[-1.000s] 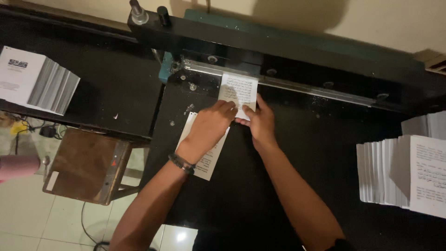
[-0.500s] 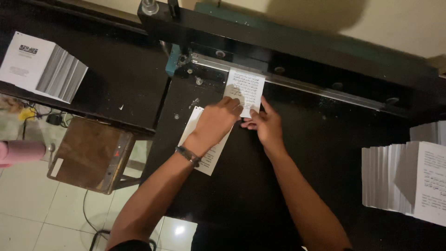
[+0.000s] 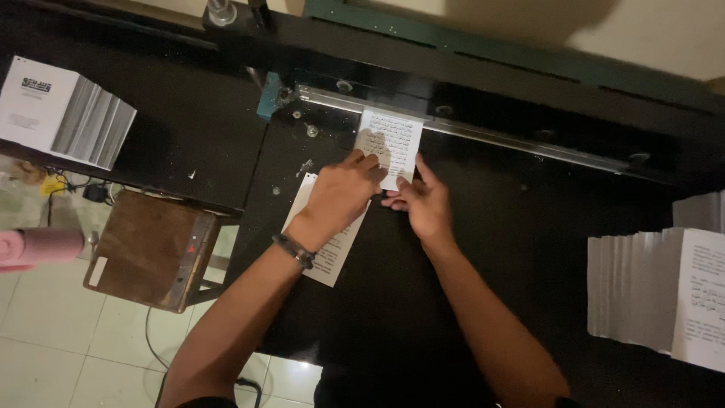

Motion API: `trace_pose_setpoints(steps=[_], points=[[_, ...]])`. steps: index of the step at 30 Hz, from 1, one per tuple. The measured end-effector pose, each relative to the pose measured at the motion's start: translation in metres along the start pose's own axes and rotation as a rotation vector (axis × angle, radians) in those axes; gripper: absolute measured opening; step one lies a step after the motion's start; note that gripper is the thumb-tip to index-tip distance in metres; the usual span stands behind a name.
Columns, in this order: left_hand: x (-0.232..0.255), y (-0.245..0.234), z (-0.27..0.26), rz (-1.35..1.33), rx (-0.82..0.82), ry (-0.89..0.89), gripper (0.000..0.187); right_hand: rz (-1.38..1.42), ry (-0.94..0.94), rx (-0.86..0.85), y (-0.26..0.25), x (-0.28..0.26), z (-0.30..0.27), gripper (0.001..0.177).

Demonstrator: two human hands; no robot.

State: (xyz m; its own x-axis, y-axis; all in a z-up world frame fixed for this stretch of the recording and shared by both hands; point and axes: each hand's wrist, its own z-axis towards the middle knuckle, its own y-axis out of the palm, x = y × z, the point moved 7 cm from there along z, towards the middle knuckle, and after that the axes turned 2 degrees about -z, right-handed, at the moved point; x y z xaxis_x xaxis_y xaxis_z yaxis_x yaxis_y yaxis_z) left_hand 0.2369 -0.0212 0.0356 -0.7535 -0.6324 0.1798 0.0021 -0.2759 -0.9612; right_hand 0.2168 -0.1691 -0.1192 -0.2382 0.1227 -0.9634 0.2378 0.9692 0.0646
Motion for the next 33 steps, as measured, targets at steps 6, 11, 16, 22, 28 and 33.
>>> trace_pose_setpoints(steps=[6,11,16,22,28,33], points=[[-0.003,0.021,-0.004,0.005,-0.013,-0.02,0.01,0.057,0.001,0.004,-0.003,0.008,0.006,0.073],[0.006,0.03,-0.004,-0.038,-0.094,-0.173,0.02,0.083,-0.019,0.014,-0.001,0.012,0.01,0.079],[0.031,0.035,-0.018,-0.252,-0.107,-0.39,0.039,0.1,-0.025,0.082,-0.02,0.005,-0.02,0.08],[0.067,-0.001,-0.07,-1.235,0.106,-0.733,0.063,-0.353,-0.17,0.229,-0.023,-0.065,-0.147,0.047],[0.033,-0.011,-0.123,-1.133,0.211,-0.844,0.03,-0.63,-0.283,-0.241,0.047,-0.093,-0.215,0.069],[-0.021,-0.008,-0.147,-0.637,0.091,-0.851,0.028,-0.302,0.116,-0.302,0.027,-0.018,-0.206,0.049]])
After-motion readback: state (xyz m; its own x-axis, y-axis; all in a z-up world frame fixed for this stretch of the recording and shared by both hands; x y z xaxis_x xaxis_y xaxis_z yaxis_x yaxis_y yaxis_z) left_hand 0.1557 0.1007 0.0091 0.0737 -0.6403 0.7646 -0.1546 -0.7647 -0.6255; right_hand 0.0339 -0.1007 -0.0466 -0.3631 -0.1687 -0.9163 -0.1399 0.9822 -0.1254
